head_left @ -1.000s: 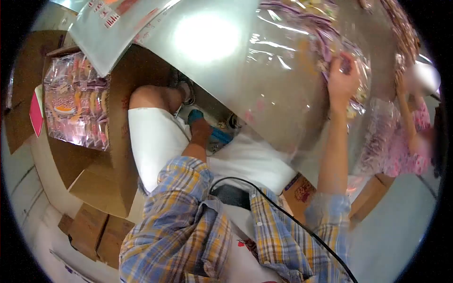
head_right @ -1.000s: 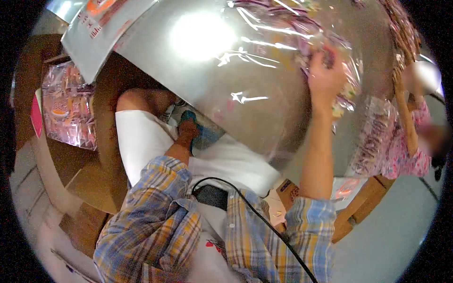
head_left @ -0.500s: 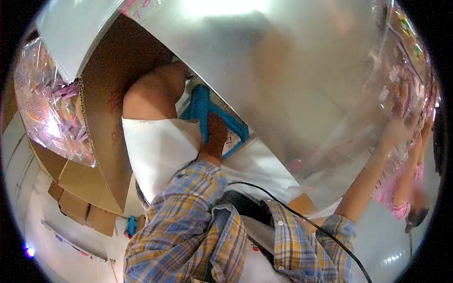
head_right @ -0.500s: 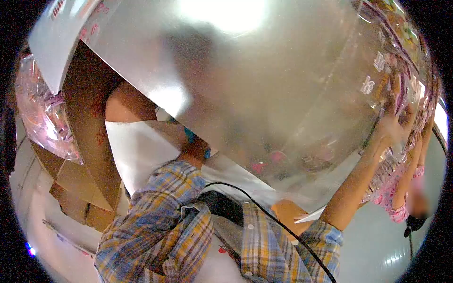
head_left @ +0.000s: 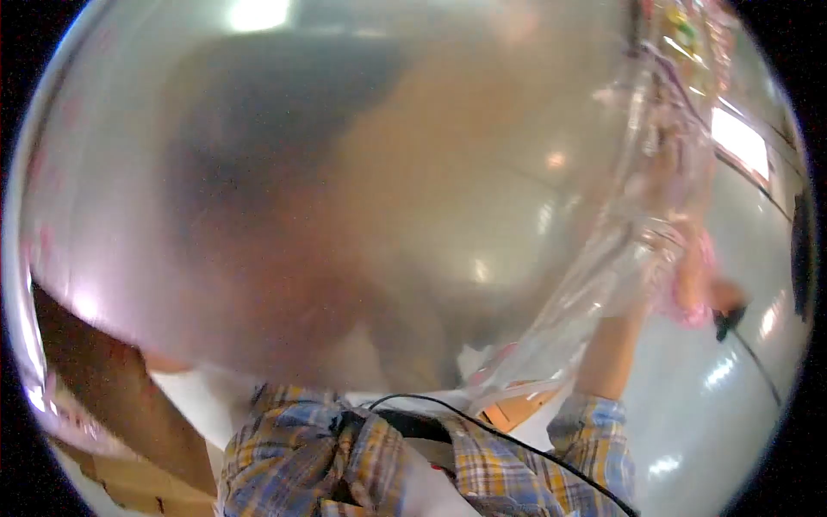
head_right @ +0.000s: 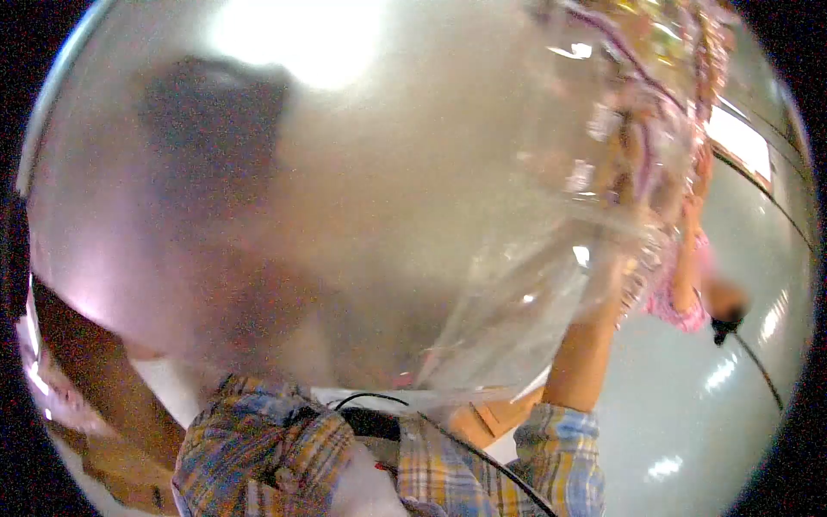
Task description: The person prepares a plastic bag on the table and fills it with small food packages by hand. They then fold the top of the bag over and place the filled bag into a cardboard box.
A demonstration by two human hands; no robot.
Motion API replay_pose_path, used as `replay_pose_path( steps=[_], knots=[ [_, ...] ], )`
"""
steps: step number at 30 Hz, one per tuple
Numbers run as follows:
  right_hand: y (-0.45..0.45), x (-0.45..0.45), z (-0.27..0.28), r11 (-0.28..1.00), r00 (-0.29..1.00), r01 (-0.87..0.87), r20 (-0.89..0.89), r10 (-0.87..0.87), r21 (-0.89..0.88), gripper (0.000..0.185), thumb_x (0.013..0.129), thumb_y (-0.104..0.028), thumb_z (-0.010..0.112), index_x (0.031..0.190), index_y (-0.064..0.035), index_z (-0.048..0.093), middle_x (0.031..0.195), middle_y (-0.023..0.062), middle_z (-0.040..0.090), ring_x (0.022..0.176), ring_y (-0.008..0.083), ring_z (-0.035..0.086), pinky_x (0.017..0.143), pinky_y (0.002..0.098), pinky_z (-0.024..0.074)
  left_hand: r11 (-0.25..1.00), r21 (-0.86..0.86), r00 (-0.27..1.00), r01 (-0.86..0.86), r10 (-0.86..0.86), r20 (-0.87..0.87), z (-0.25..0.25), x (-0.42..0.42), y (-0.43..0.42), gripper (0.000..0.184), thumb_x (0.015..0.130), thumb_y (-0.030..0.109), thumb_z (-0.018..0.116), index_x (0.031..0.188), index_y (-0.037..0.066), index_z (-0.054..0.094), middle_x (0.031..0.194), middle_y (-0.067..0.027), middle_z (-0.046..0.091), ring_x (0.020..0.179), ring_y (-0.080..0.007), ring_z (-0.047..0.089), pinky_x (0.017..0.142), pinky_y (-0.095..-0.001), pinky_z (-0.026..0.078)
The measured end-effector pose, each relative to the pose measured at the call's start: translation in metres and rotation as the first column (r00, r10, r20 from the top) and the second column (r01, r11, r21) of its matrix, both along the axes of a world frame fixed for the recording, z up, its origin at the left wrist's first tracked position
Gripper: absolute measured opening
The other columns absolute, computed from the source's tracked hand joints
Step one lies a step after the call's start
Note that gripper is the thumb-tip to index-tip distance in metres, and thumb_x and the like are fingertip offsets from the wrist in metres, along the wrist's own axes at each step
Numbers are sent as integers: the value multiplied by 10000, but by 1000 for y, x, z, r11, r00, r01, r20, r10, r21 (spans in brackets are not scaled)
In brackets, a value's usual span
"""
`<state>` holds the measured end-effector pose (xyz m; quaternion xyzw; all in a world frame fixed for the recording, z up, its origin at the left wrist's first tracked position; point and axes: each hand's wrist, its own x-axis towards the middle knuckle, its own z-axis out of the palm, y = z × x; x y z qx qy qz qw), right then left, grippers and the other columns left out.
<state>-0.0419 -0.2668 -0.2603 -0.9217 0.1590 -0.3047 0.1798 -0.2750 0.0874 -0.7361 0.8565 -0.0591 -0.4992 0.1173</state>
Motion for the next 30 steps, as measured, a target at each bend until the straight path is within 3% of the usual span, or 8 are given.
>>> replay_pose_path(
  steps=[4,5,7,9,20,24,28,30],
  knots=[
    [-6,8,-13,999,993,13,117,-19,50,320,915,-174,764,1132,28,644,1167,111,651,1070,216,620,966,347,507,997,65,999,37,-39,26,-39,43,16,818,836,503,726,1515,113,494,1541,-199,460,1426,-398,412,1167,-543,323],
    [23,13,0,991,998,23,58,-31,134,227,919,-118,739,1066,22,639,1147,108,656,1066,221,623,1003,371,476,995,84,998,55,-58,36,-50,56,19,819,834,507,726,1513,111,495,1534,-200,466,1419,-398,418,1163,-540,328],
    [44,15,14,1000,1000,-18,18,18,9,105,912,-5,671,1009,29,648,1085,125,682,1063,233,628,976,365,478,987,118,993,107,-112,41,-64,79,31,822,831,514,726,1510,108,498,1520,-202,478,1407,-398,431,1155,-536,338],
    [47,11,16,993,999,11,41,-17,120,86,901,37,644,986,33,652,1080,146,692,1073,247,631,983,370,470,976,160,986,149,-159,47,-75,97,38,826,829,521,726,1506,106,501,1507,-205,489,1395,-398,443,1147,-531,348],
    [63,18,32,998,996,-56,-69,58,29,115,894,22,633,1002,47,661,1181,197,662,1147,280,625,1026,383,459,945,273,979,179,-199,46,-112,153,59,846,813,561,726,1485,91,518,1434,-218,553,1326,-399,513,1102,-504,403],
    [56,24,27,996,996,-82,-41,81,-24,121,884,19,634,1000,42,660,1152,184,679,1118,268,634,1009,373,470,981,125,983,149,-161,92,-81,154,36,854,808,576,727,1477,86,524,1407,-223,576,1302,-400,538,1085,-494,423],
    [46,24,13,980,974,-182,147,170,76,116,869,13,635,982,13,662,1100,148,703,1080,253,643,969,352,479,983,-118,982,140,-123,145,3,151,3,862,802,590,727,1469,80,530,1380,-228,599,1277,-400,563,1069,-485,443],
    [45,22,19,986,983,-163,84,165,-30,154,830,-68,669,979,-32,674,1083,139,698,1027,302,642,916,390,491,961,-225,981,158,-128,143,58,143,-7,867,800,597,727,1466,77,533,1367,-230,611,1264,-400,575,1061,-480,453]
  ],
)
